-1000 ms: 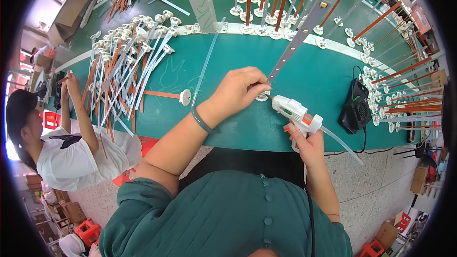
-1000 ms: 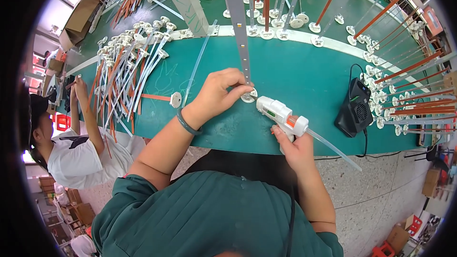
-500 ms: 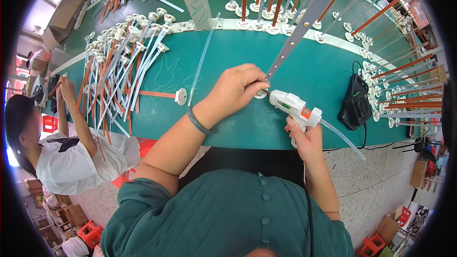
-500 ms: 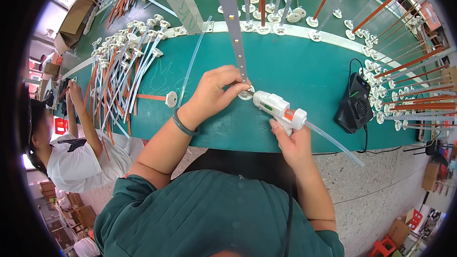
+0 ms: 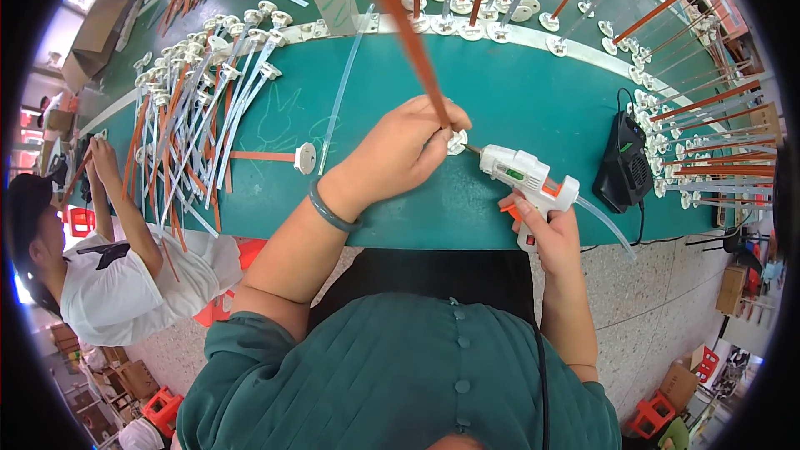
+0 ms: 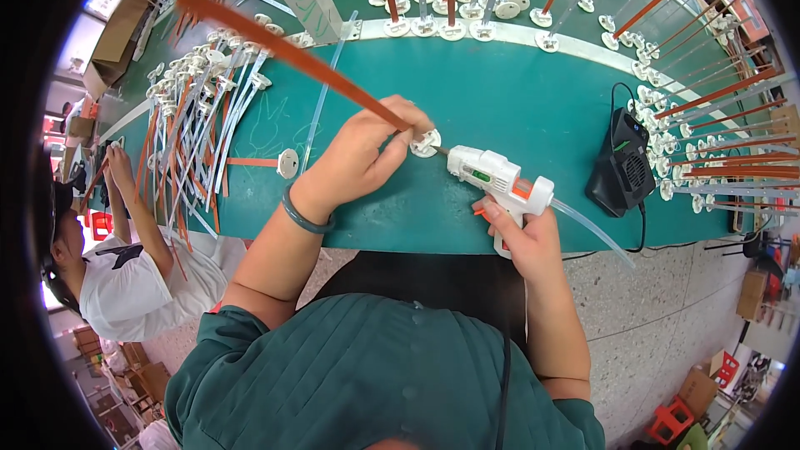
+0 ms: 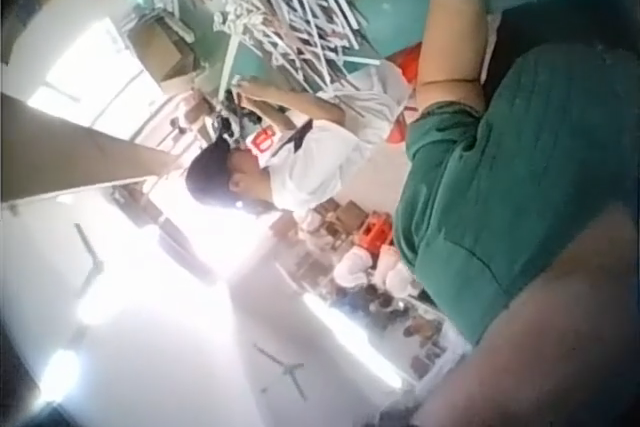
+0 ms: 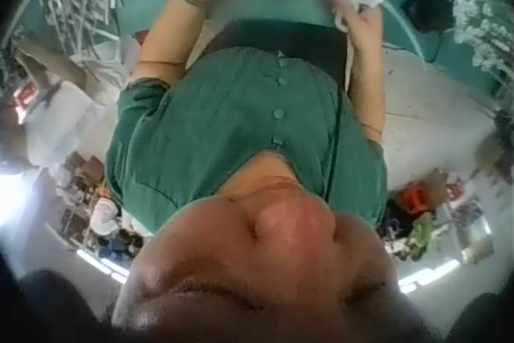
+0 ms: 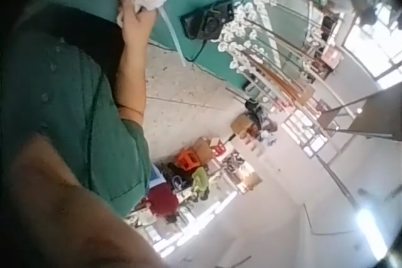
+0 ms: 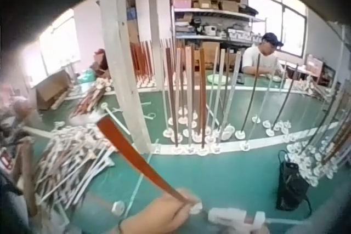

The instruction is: Using a hot glue gun to attach wooden sticks to small white plastic bases on a factory assembly line.

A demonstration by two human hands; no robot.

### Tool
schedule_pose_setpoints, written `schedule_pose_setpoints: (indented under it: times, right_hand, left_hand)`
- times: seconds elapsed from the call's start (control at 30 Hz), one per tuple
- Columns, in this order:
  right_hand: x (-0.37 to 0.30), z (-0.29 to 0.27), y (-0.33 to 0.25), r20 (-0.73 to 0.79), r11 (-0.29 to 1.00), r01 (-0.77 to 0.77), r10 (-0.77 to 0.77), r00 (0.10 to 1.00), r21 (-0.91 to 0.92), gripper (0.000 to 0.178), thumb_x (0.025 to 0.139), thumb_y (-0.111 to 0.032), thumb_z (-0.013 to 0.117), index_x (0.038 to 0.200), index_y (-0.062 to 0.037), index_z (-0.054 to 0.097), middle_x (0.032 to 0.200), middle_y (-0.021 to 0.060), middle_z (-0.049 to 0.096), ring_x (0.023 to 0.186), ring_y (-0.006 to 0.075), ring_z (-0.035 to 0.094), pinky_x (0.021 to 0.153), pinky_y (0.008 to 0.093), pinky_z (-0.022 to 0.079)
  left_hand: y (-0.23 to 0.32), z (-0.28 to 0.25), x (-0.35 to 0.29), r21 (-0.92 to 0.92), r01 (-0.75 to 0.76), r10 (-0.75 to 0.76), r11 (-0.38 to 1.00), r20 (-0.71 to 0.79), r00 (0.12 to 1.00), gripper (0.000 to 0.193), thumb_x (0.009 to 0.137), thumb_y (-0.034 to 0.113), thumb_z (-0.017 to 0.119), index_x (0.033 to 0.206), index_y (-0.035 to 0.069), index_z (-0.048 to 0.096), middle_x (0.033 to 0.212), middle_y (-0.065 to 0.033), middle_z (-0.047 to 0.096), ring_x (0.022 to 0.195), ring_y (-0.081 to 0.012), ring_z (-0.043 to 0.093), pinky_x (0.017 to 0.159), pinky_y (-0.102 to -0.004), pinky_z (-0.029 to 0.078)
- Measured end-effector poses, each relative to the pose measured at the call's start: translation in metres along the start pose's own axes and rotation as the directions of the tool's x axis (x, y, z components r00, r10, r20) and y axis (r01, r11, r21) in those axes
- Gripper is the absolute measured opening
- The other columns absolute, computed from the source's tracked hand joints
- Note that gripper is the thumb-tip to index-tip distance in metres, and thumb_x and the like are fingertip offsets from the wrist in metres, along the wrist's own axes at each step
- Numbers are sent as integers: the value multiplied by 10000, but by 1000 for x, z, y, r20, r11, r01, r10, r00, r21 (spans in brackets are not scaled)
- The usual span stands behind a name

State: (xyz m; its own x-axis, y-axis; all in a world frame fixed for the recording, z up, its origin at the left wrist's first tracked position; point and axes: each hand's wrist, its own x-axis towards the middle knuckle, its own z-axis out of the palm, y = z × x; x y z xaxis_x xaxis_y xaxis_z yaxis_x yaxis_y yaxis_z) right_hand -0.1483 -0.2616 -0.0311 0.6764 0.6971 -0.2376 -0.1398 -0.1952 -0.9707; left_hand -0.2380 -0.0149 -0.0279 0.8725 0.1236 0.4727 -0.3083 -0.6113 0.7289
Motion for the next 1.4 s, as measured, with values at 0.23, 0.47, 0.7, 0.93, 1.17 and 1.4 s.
schedule_pose_setpoints:
  times: [0.23,0.47,0.7,0.93,1.17,1.4]
  right_hand:
    - [3,3,3,-9,999,5,-5,1000,-40,288,894,-147,627,1125,24,601,892,102,687,710,96,584,586,234,433]
    - [10,7,0,0,988,-30,30,1000,-155,303,892,-154,625,1134,27,601,864,97,675,692,86,581,568,224,423]
    - [10,7,-1,-26,995,-26,24,999,-96,302,890,-146,619,1128,38,595,842,90,658,667,91,571,558,229,420]
    - [10,6,-2,-32,991,-57,54,998,-120,273,885,-141,622,1091,35,594,831,75,640,674,100,577,562,231,425]
    - [10,4,-1,-17,995,-50,48,999,-84,274,882,-136,622,1091,38,592,919,67,630,716,111,597,578,243,450]
    - [9,2,-1,-26,993,-73,70,997,-91,278,880,-132,624,1097,40,592,919,70,633,713,114,599,581,245,453]
  left_hand:
    - [3,4,2,50,-17,19,999,-42,999,236,852,-15,560,1071,31,635,907,-117,645,847,-289,632,741,-374,518]
    - [1,3,2,21,13,-13,1000,-7,1000,242,850,-10,569,1071,44,650,891,-96,646,807,-272,619,718,-356,512]
    - [-1,3,2,40,-2,2,999,-2,1000,259,831,-18,578,1070,43,657,894,-92,642,809,-270,611,719,-353,506]
    - [-1,3,2,25,12,-12,1000,7,1000,266,822,-25,582,1070,39,655,879,-101,630,813,-277,607,729,-360,503]
    - [0,2,1,22,4,-4,1000,9,1000,281,811,-37,584,1074,35,653,886,-105,629,820,-282,606,734,-362,502]
    - [1,3,3,10,18,-19,1000,7,1000,301,810,-45,576,1091,36,649,907,-106,629,838,-283,607,736,-359,501]
